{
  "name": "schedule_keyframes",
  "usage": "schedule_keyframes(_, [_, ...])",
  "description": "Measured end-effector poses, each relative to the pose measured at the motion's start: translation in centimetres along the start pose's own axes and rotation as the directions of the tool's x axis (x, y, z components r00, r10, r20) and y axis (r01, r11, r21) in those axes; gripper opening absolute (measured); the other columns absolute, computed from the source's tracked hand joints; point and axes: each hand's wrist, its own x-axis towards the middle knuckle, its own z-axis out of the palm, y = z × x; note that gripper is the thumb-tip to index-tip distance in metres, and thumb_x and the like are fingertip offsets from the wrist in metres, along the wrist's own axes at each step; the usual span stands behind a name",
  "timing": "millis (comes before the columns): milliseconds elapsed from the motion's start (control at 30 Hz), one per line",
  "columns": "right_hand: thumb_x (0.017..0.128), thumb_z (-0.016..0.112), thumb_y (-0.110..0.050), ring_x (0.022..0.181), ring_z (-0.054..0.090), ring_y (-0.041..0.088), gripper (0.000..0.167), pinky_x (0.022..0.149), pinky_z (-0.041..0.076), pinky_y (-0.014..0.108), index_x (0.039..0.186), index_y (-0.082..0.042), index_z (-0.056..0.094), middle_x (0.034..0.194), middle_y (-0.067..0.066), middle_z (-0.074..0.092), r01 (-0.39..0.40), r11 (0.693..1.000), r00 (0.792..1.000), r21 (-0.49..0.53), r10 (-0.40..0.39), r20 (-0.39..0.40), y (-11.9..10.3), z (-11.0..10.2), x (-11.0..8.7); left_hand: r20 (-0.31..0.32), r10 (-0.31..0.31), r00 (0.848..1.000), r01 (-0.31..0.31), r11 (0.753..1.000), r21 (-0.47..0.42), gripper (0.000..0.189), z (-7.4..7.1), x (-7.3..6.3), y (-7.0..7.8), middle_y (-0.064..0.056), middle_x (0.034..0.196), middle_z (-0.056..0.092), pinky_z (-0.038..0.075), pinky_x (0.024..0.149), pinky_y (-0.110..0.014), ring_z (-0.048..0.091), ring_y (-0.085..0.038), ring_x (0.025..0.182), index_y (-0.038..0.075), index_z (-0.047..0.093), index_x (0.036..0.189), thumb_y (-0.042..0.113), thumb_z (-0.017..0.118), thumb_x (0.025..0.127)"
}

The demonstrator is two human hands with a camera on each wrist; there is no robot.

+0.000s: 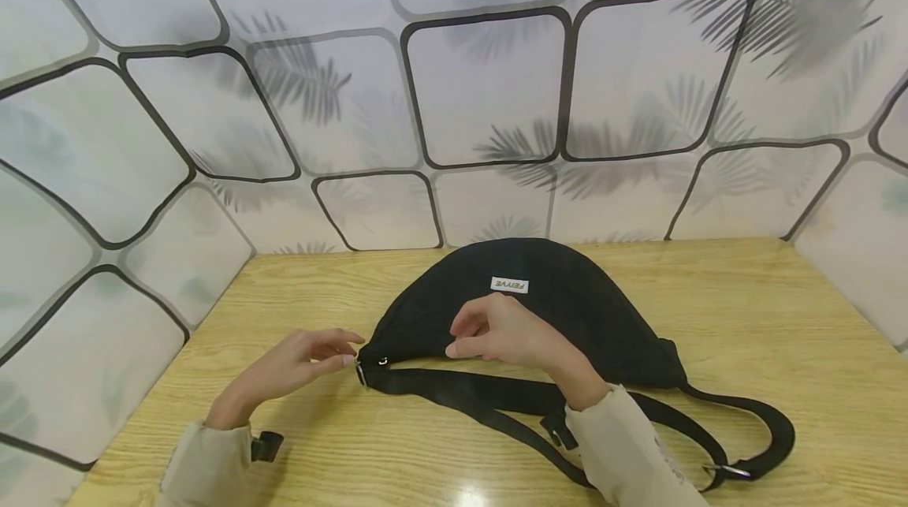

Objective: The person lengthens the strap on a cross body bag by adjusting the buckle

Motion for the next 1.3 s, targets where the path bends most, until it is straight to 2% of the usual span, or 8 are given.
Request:
schedule_keyframes(167, [0.093, 0.073, -0.012, 0.087, 0.069, 0.019, 0.028, 0.074, 0.058, 0.047, 0.109, 0.010, 0.067, 0.096, 0.004, 0.072, 0.009, 1.000, 1.000, 0.007, -0.009, 0.028, 0.1, 0.6, 0.6, 0.002, 0.014, 1.000, -0.014, 1.000, -0.019, 0.034, 0.0, 0.1, 0.0, -0.008, 0.105, 0.073, 0.056, 0.083, -0.036, 0.071, -0.023, 0.093, 0.000, 0.068, 0.126, 0.024, 0.063, 0.103])
schedule_keyframes(467, [0.093, 0.072, -0.011, 0.084, 0.068, 0.018, 0.027, 0.073, 0.057, 0.033, 0.108, 0.011, 0.067, 0.093, 0.004, 0.072, 0.001, 1.000, 0.996, 0.028, -0.003, 0.088, 0.3, 1.7, 1.8, 0.027, 0.010, 1.000, -0.009, 0.999, -0.033, 0.033, 0.0, 0.0, -0.2, -0.014, 0.109, 0.073, 0.055, 0.081, -0.034, 0.072, -0.024, 0.092, -0.001, 0.067, 0.127, 0.022, 0.063, 0.103])
schedule_keyframes(600, [0.093, 0.072, -0.010, 0.082, 0.068, 0.020, 0.027, 0.070, 0.057, 0.034, 0.109, 0.011, 0.067, 0.093, 0.004, 0.072, -0.022, 0.999, 0.995, 0.030, 0.019, 0.103, 0.4, 2.2, 2.4, 0.032, 0.006, 0.999, -0.005, 0.999, -0.033, 0.032, 0.1, 0.0, -0.3, -0.013, 0.108, 0.073, 0.056, 0.081, -0.035, 0.072, -0.023, 0.092, -0.001, 0.068, 0.126, 0.021, 0.064, 0.102])
schedule_keyframes(867, [0.093, 0.073, -0.011, 0.079, 0.067, 0.021, 0.026, 0.068, 0.058, 0.037, 0.108, 0.010, 0.068, 0.093, 0.004, 0.073, -0.024, 1.000, 0.993, 0.008, 0.023, 0.112, 0.4, 3.2, 3.3, 0.046, -0.021, 0.999, 0.022, 1.000, -0.022, 0.032, 0.0, 0.2, -0.4, -0.010, 0.107, 0.073, 0.054, 0.079, -0.029, 0.072, -0.018, 0.092, 0.001, 0.070, 0.125, 0.023, 0.064, 0.102])
schedule_keyframes(1100, [0.093, 0.074, -0.012, 0.082, 0.067, 0.012, 0.026, 0.070, 0.058, 0.032, 0.108, 0.009, 0.069, 0.093, 0.004, 0.072, -0.059, 0.998, 0.991, 0.013, 0.057, 0.123, 0.4, 3.9, 3.9, 0.053, -0.036, 0.998, 0.038, 0.999, -0.032, 0.030, 0.1, 0.3, -0.5, -0.011, 0.107, 0.073, 0.054, 0.080, -0.029, 0.071, -0.019, 0.094, 0.002, 0.071, 0.122, 0.023, 0.066, 0.101])
schedule_keyframes(1300, [0.093, 0.074, -0.012, 0.083, 0.067, 0.012, 0.025, 0.070, 0.058, 0.032, 0.108, 0.008, 0.069, 0.093, 0.004, 0.072, -0.084, 0.996, 0.989, -0.003, 0.084, 0.120, 0.6, 4.2, 4.2, 0.070, -0.049, 0.996, 0.055, 0.996, -0.074, 0.029, 0.3, 0.4, -0.7, -0.011, 0.107, 0.074, 0.054, 0.078, -0.028, 0.071, -0.018, 0.091, 0.000, 0.072, 0.120, 0.021, 0.067, 0.100])
